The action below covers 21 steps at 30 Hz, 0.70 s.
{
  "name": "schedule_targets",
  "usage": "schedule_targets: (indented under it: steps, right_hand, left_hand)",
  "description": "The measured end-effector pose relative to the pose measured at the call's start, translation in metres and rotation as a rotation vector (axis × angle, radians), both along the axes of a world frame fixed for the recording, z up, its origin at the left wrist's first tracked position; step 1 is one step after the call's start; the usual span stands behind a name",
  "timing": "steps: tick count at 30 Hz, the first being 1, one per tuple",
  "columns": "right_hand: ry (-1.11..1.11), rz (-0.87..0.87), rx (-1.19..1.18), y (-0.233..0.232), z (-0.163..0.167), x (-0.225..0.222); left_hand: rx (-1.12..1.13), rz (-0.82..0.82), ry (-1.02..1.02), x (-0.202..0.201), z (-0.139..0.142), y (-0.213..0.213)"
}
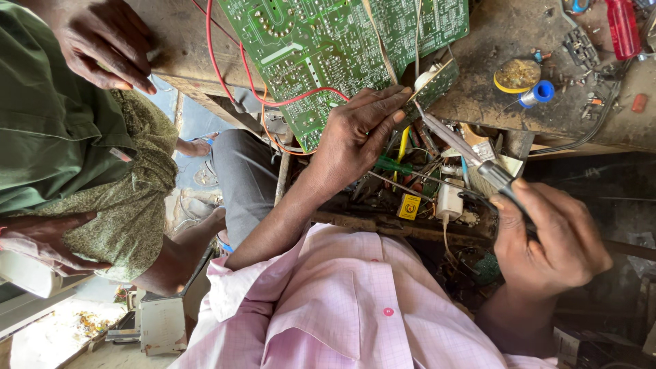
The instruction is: The person uses a soldering iron and solder wire to attach wires to a green circuit board. They heat solder joints and feed solder to secure connections, then inspect the board and a small white component.
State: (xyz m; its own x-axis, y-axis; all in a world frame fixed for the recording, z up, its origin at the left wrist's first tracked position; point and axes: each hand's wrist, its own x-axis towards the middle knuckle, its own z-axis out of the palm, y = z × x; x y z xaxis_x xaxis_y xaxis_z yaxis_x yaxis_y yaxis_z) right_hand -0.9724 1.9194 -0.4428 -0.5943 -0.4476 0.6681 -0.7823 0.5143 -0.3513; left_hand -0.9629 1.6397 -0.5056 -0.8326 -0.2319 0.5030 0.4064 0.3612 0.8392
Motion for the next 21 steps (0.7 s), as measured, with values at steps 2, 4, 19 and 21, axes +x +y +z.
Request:
schedule_targets:
  steps: [2, 4, 19, 21]
  right_hand:
    - [0.017, 0.012, -0.001, -0.002, 0.0, 0.0]
    - [0.025, 0.009, 0.007, -0.005, 0.001, 0.0]
    - [-0.338, -0.029, -0.209, -0.027, 0.026, 0.001]
    - [-0.326, -0.019, -0.2, -0.027, 0.028, -0.001]
  left_hand:
    - [-0.004, -0.003, 0.007, -0.001, 0.001, -0.001]
    - [-0.023, -0.005, 0.018, -0.001, 0.002, -0.002]
    - [-0.039, -0.011, 0.024, -0.004, 0.001, -0.004]
    - [-0.056, -0.007, 0.031, -0.004, 0.002, -0.005]
